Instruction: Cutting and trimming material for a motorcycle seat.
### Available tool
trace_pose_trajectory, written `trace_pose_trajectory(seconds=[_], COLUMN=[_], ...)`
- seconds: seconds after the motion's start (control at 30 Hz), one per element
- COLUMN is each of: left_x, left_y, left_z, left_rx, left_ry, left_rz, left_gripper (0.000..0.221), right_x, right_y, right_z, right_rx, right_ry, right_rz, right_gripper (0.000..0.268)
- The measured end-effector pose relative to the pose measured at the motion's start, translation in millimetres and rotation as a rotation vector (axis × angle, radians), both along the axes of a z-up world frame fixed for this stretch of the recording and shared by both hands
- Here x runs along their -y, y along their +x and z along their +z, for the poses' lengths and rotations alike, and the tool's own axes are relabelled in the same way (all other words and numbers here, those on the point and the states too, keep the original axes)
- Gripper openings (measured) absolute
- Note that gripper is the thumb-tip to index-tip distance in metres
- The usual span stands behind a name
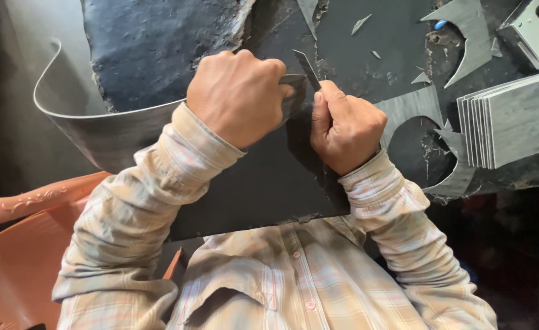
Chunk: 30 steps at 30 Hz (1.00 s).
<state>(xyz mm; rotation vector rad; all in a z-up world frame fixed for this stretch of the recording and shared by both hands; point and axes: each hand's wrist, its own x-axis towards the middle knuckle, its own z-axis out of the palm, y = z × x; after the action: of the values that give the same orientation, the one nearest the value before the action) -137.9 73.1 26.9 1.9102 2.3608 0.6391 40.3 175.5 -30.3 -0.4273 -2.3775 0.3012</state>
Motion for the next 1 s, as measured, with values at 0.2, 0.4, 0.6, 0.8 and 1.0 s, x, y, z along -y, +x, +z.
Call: trace_pose_trajectory(seconds=[0.2,0.4,0.6,0.8,1.0], left_x=[3,8,9,15,36], left_y=[7,15,20,31,66], left_z=[-1,-15,-20,-12,31], left_rx=[-0.035,-0.125,-0.284,-0.401,-0.424], left_ry=[0.011,0.050,0.099,0.091,0.258], left_rz=[-0.001,0.004,-0.027,-0.039,-0.079], left_gripper=[0.027,0.007,0.012,0.011,0.008], right_x=[0,0,4,8,3], right_y=[3,3,6,3,11], right_z=[0,2,-2,-1,-7], right_rx=[0.027,0.106,0.158,0.146,0.141], right_ry=[0.080,0.178,0.188,0.146,-0.063], right_rz=[0.008,0.041,0.026,-0.001,0.058], right_gripper=[0.014,0.017,0.023,0.027,0.019])
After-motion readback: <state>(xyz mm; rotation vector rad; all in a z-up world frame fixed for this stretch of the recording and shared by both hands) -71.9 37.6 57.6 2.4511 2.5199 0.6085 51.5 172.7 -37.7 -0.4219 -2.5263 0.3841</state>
